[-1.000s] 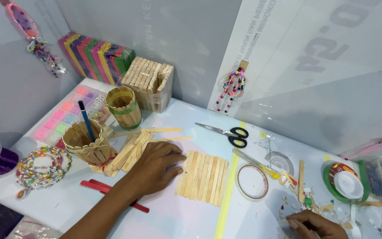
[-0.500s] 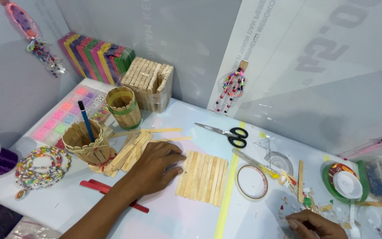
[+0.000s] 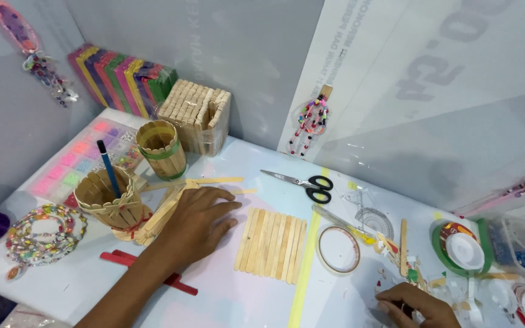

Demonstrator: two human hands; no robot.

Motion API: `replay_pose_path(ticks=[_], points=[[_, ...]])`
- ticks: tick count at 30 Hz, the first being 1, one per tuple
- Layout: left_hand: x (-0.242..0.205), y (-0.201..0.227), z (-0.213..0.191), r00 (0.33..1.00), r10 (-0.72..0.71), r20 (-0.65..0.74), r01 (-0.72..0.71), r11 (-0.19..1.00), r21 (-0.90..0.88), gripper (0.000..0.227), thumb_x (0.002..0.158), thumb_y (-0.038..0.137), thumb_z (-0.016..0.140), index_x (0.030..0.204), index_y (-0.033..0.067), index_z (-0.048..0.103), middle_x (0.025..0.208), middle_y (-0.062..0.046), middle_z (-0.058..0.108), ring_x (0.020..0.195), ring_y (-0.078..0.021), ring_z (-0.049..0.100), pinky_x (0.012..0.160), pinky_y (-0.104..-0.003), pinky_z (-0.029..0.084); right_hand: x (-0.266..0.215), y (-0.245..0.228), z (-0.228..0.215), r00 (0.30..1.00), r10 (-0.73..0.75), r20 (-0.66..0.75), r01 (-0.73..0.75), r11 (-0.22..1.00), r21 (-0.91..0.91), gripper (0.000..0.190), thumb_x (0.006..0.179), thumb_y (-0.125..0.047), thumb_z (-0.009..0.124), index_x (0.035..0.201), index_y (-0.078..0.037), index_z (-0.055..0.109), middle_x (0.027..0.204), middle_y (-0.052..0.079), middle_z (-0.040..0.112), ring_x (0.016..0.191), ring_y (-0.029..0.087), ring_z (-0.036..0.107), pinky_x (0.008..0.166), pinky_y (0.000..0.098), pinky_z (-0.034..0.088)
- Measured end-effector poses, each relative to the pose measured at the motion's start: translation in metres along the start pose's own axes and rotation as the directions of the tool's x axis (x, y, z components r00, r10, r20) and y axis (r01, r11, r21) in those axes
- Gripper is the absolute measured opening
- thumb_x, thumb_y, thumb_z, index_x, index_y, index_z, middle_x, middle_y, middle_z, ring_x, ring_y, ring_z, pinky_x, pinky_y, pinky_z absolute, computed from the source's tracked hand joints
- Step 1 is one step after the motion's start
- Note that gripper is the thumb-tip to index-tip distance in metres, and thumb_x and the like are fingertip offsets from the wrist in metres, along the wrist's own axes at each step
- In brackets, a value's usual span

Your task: Building a structure by arranging and gluing popsicle sticks on a workspace.

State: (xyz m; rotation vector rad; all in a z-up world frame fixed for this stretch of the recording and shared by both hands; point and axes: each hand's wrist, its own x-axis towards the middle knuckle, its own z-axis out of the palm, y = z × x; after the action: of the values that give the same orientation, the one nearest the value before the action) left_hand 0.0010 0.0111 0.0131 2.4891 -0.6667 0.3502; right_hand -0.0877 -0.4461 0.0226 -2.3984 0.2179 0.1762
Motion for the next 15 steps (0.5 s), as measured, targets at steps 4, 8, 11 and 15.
replay_pose_path(ticks=[4,8,11,15], points=[[0.002,-0.007,-0.015,0.984,-0.039,-0.173,0.049,0.997,0.053,0.033,0.091,0.019,0.071,0.123,0.0136,0.075,0.119,-0.005,0.071,0.11,-0.0277,0.062,0.092,-0.045,0.045,0.014,-0.001,-0.008,0.99,-0.017,0.142,0.032,0.994,-0.102,0.018,0.078,-0.021,0.086,0.091,-0.023,0.098,0.085,-0.005,0.093,0.067,0.009,0.079,0.065,0.0243,0.064],[0.009,-0.021,-0.011,0.981,-0.151,-0.118,0.164,0.981,0.103,0.029,0.089,0.01,0.07,0.117,0.0071,0.077,0.103,-0.01,0.073,0.094,-0.0323,0.065,0.082,-0.047,0.053,0.026,-0.044,-0.016,0.947,0.047,0.319,0.079,0.925,-0.373,0.02,0.083,-0.042,0.08,0.1,-0.036,0.089,0.094,-0.018,0.09,0.078,0.002,0.078,0.073,0.0203,0.062],[0.018,-0.029,0.006,0.981,-0.195,0.0,0.19,0.953,0.235,0.021,0.088,0.014,0.071,0.107,0.0068,0.076,0.098,-0.012,0.072,0.09,-0.0356,0.064,0.076,-0.05,0.053,0.029,-0.082,-0.017,0.926,0.013,0.377,0.157,0.896,-0.415,0.017,0.086,-0.043,0.077,0.099,-0.038,0.085,0.095,-0.021,0.089,0.081,-0.001,0.078,0.074,0.0187,0.062],[0.034,-0.037,0.028,0.967,-0.239,0.086,0.188,0.902,0.388,0.022,0.096,0.015,0.063,0.078,0.008,0.073,0.085,-0.011,0.065,0.085,-0.0339,0.059,0.071,-0.049,0.047,0.042,-0.076,-0.002,0.803,-0.494,0.332,0.578,0.782,-0.234,0.008,0.087,-0.032,0.076,0.091,-0.028,0.082,0.079,-0.011,0.077,0.069,0.007,0.071,0.058,0.0243,0.059]])
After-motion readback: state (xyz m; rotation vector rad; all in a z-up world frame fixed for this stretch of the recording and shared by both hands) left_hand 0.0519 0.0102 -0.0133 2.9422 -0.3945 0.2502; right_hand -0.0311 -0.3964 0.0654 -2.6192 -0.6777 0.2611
